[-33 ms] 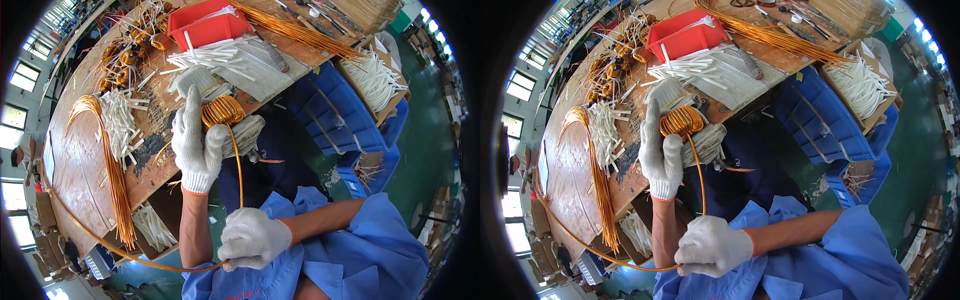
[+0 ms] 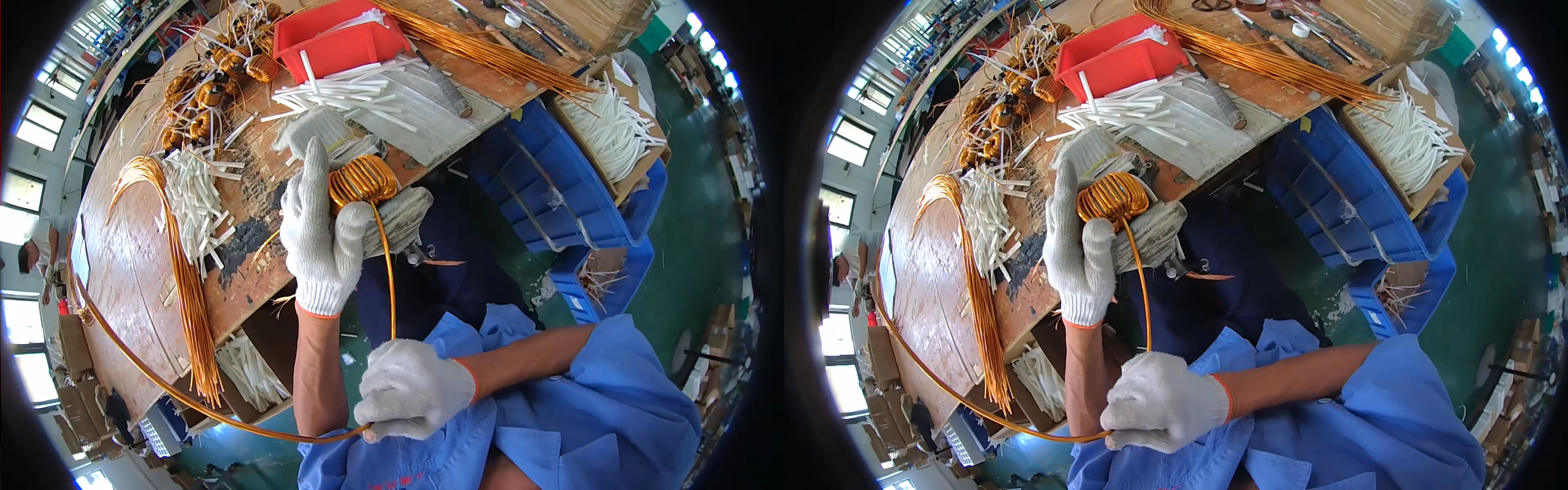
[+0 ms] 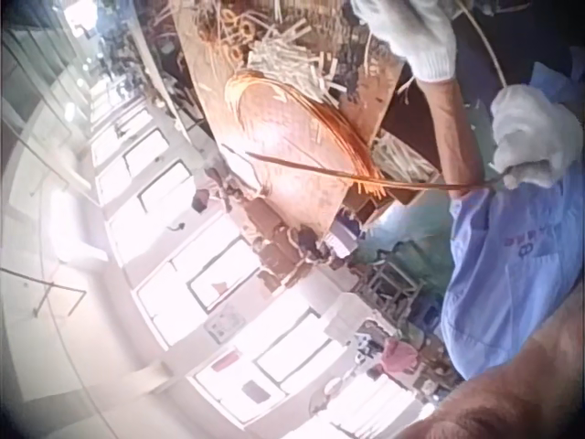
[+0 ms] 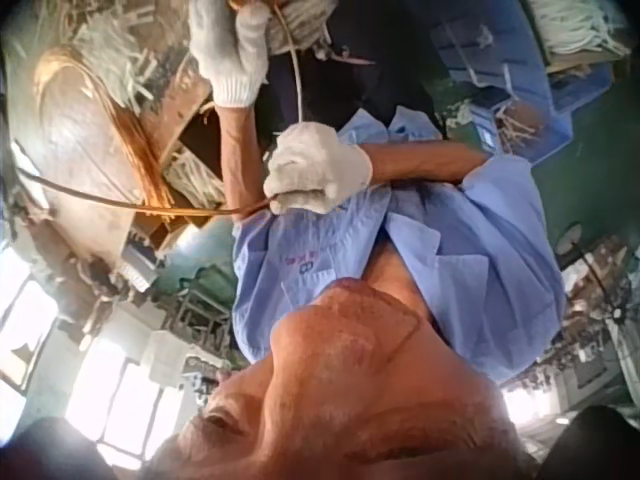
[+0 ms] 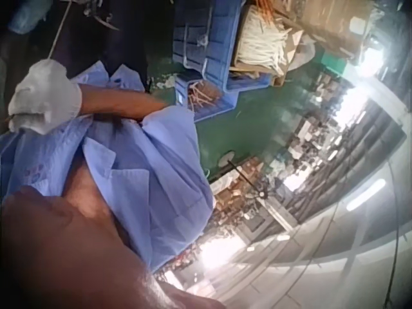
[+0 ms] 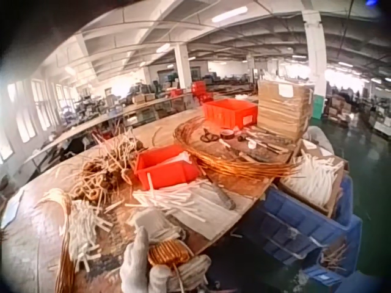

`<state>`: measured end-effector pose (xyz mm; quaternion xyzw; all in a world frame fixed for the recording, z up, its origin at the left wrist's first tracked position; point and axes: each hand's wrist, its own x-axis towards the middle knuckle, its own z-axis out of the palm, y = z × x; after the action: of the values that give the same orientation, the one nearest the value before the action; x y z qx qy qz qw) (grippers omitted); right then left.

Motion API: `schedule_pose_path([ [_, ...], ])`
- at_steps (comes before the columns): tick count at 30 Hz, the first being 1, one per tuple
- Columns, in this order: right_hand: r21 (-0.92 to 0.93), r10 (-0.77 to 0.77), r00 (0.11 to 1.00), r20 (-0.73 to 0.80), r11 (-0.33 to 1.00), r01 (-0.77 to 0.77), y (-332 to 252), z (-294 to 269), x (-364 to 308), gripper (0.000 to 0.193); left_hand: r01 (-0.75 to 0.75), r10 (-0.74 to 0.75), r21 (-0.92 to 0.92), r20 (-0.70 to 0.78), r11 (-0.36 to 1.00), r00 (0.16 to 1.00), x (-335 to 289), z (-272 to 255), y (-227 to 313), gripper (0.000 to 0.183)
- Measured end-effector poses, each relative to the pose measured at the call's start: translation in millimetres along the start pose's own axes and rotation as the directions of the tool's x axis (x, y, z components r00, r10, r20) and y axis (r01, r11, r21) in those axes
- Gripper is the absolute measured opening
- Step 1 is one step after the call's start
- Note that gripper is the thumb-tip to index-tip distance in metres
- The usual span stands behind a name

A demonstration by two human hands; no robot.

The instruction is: The recorder is winding and securing copper wire around a transformer core at a workstation.

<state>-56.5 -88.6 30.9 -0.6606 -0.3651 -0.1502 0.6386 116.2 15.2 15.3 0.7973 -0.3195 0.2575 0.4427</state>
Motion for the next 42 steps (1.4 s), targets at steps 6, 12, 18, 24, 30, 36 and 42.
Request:
schedule_pose_path([
  [6, -0.154, -0.265, 0.963, 0.055, 0.950, 0.270, 24.5, -9.3, 6.8, 0.035, 0.157, -0.148, -0.157, 0.063, 0.975, 0.987, -2.9, -3.0, 4.7, 0.082],
  [12, -0.257, -0.266, 0.956, 0.121, 0.922, 0.289, 57.4, -38.5, 9.3, 0.046, 0.201, -0.223, -0.330, -0.031, 0.923, 0.974, -7.0, 10.1, 8.4, 0.070],
  [18, -0.041, -0.065, 0.988, -0.141, 0.997, 0.059, 26.5, -15.7, 5.6, 0.032, 0.194, -0.198, -0.078, -0.046, 0.978, 0.979, -4.4, 13.0, 17.8, 0.047],
  [24, -0.071, 0.024, 0.975, -0.219, 0.997, -0.041, 10.9, -16.9, -17.0, 0.019, 0.295, -0.291, 0.050, -0.077, 0.954, 0.954, 8.3, 12.8, 25.8, 0.048],
  [30, 0.605, 0.605, 0.694, -0.391, 0.737, -0.301, -82.4, -41.0, -12.5, 0.025, 0.296, -0.324, 0.267, 0.067, 0.917, 0.944, 30.3, -9.7, 13.8, 0.042],
  [36, 0.540, 0.498, 0.657, -0.565, 0.826, -0.162, -107.6, -96.1, 18.7, 0.040, -0.480, 0.438, 0.108, 0.271, 0.871, 0.857, 8.6, -9.1, 91.5, 0.058],
  [42, 0.382, 0.241, 0.851, -0.466, 0.923, -0.052, -81.3, -216.1, 105.3, 0.025, -0.346, 0.374, -0.142, 0.374, 0.928, 0.849, -0.1, -17.7, 139.7, 0.049],
])
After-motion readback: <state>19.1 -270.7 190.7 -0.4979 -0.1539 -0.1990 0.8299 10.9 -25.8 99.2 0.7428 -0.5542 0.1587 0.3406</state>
